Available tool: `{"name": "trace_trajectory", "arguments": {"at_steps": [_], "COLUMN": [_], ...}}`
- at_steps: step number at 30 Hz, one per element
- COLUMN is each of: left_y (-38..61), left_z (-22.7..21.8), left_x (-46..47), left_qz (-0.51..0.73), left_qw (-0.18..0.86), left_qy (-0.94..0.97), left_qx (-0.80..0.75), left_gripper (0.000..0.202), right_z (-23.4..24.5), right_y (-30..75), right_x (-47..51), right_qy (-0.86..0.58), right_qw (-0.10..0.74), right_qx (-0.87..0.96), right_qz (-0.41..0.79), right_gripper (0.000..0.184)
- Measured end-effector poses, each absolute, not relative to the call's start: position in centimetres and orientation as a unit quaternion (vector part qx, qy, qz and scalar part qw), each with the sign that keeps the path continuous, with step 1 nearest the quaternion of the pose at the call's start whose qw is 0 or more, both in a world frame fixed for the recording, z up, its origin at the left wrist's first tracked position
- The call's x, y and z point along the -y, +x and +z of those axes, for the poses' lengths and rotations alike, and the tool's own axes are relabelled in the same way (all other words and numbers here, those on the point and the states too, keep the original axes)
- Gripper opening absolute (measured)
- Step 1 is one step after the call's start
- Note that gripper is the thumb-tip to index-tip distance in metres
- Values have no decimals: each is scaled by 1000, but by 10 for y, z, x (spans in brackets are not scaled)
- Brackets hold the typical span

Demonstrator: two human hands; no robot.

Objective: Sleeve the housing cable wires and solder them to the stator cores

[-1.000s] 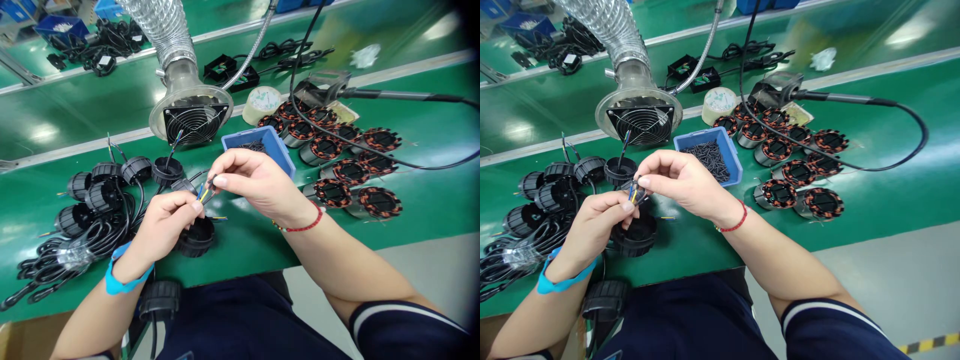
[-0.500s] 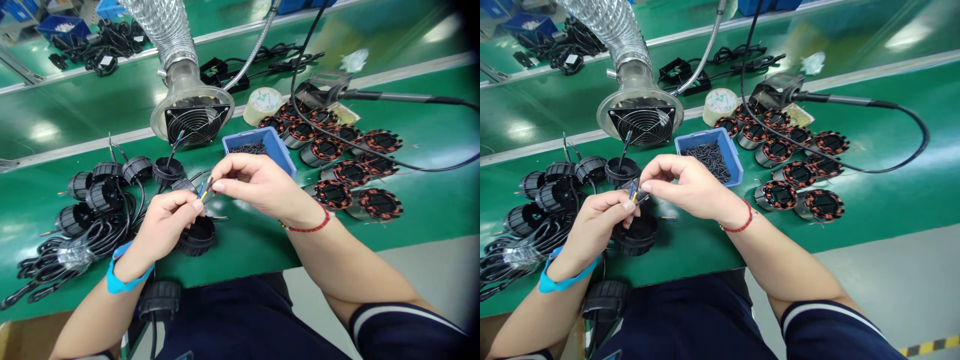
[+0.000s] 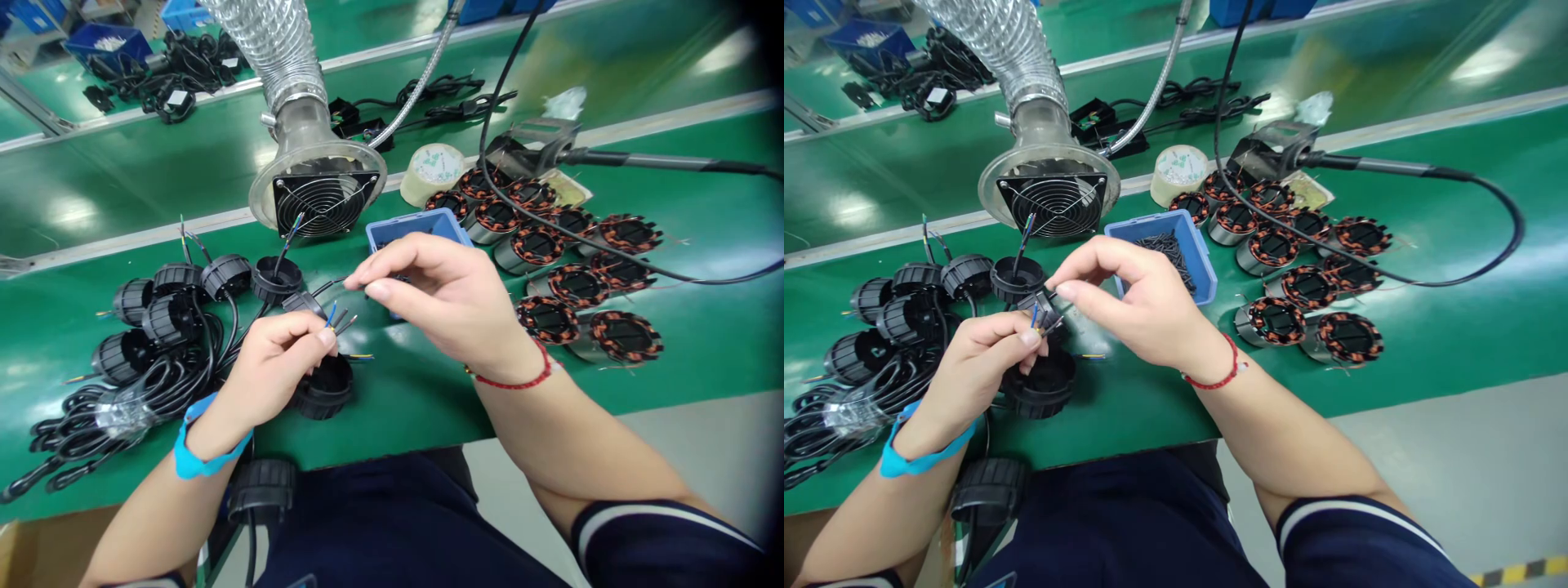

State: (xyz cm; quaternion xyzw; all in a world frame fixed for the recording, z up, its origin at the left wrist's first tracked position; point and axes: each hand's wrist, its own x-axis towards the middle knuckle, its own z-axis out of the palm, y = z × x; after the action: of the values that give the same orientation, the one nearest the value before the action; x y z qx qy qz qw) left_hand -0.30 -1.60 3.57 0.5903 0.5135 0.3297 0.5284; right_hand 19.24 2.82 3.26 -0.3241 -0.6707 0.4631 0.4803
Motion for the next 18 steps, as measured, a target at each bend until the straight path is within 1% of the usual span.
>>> {"name": "trace_trajectory", "arguments": {"at_steps": [2, 4, 6, 9, 18], "left_y": [-3, -2, -2, -2, -1], "left_z": [37, 37, 38, 38, 38], "left_x": [16, 17, 17, 16, 17], "left_qz": [318, 311, 309, 308, 297], "left_qw": [523, 516, 513, 513, 512], "left_qy": [613, 632, 641, 644, 650], "left_qx": [-500, -487, -480, -476, -477], "left_gripper": [22, 23, 23, 23, 25], "right_z": [33, 33, 35, 39, 40], "right_y": [190, 190, 190, 193, 198], "right_x": [-29, -29, -29, -29, -30], "right_qy": [-336, -324, -320, -329, -310], "right_qw": [477, 447, 412, 387, 355], "right_qx": [629, 610, 612, 627, 704], "right_qz": [514, 568, 595, 591, 532], "right_gripper": [4, 7, 7, 6, 7]}}
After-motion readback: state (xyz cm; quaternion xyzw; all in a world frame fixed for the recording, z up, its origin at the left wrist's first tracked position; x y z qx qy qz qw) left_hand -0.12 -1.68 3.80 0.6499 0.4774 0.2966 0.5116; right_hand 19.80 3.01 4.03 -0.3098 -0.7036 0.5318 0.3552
